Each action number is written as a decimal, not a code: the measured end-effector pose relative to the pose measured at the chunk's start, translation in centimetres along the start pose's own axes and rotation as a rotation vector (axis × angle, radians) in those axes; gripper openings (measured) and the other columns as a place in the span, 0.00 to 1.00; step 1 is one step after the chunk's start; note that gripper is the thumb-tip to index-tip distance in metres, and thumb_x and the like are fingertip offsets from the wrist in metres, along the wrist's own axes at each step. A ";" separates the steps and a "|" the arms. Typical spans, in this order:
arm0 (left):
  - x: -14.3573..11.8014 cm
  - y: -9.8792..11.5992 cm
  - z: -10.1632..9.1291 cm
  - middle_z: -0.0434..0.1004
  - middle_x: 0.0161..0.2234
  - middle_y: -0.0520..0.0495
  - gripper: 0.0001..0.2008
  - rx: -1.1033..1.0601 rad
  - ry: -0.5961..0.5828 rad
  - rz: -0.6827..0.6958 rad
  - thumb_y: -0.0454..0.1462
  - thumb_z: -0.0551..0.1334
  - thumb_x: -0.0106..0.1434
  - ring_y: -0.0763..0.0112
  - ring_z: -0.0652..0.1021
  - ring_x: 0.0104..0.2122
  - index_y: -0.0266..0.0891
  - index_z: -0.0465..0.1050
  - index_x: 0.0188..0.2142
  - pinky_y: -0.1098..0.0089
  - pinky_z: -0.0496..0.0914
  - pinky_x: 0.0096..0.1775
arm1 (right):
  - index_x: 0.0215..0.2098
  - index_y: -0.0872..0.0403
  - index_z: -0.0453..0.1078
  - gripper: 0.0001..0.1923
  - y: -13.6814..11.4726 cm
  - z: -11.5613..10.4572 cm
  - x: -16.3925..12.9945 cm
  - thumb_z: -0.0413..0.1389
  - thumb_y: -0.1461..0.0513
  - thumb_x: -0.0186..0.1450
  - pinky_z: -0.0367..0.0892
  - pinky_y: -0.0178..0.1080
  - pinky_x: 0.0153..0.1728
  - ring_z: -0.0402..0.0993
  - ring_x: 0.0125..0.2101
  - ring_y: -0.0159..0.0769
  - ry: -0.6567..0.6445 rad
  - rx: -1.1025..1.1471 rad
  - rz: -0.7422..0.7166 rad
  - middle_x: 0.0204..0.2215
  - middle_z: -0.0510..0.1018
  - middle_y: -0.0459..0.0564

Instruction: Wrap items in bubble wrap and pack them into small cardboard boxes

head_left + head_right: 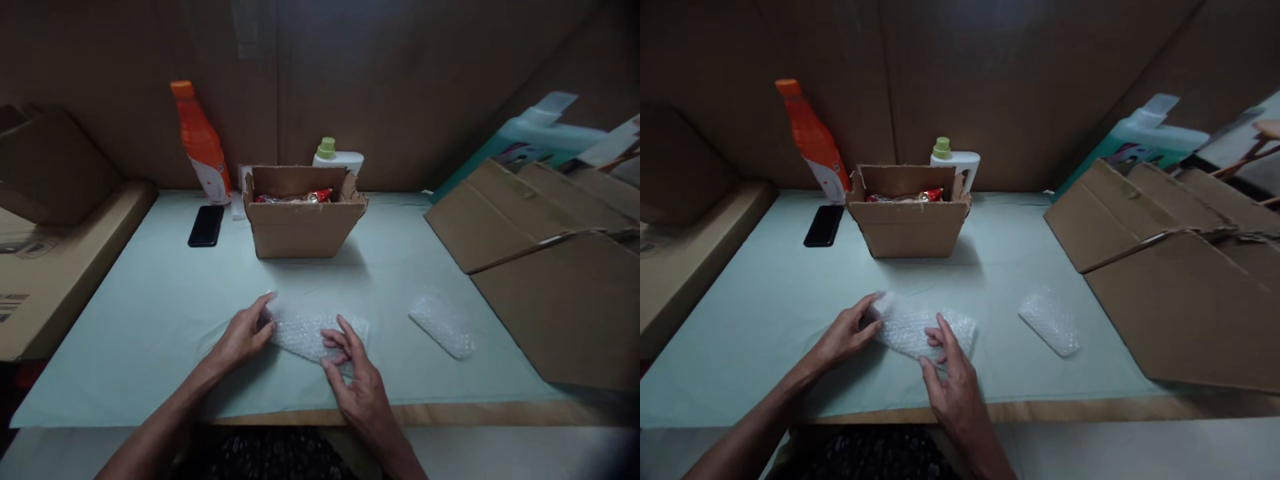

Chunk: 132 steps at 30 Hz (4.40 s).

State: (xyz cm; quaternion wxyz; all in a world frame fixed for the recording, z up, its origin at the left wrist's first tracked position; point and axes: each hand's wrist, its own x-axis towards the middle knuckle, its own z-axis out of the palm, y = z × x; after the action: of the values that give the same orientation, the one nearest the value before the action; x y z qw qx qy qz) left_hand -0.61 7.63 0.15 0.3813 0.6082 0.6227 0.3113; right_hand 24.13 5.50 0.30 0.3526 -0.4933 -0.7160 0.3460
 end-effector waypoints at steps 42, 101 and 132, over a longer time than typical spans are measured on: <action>-7.2 3.1 6.4 0.78 0.42 0.39 0.07 0.432 0.134 0.799 0.29 0.55 0.62 0.58 0.76 0.45 0.37 0.71 0.36 0.51 0.63 0.56 | 0.53 0.48 0.75 0.21 4.2 -2.5 9.1 0.52 0.71 0.67 0.61 0.53 0.57 0.59 0.65 0.50 -0.138 -0.769 -0.508 0.64 0.67 0.58; -2.8 2.1 5.0 0.75 0.54 0.36 0.28 -0.577 0.129 -0.108 0.48 0.61 0.66 0.58 0.78 0.51 0.37 0.63 0.60 0.58 0.73 0.51 | 0.50 0.52 0.74 0.13 0.7 0.5 4.3 0.54 0.59 0.70 0.73 0.43 0.44 0.79 0.42 0.42 -0.084 -0.055 -0.021 0.44 0.83 0.52; 10.2 7.0 -7.4 0.71 0.58 0.38 0.10 0.629 0.508 0.696 0.26 0.58 0.63 0.48 0.61 0.67 0.39 0.75 0.39 0.44 0.65 0.61 | 0.44 0.45 0.76 0.16 -5.6 -16.3 15.9 0.67 0.53 0.58 0.76 0.35 0.32 0.80 0.34 0.37 0.412 -0.052 -0.282 0.39 0.83 0.48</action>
State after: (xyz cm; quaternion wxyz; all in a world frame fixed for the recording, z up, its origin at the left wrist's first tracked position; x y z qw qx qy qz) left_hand -2.99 18.82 8.91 -0.1081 0.7691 0.5200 0.3555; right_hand 31.17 21.48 15.94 0.5234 -0.4574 -0.6993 0.1670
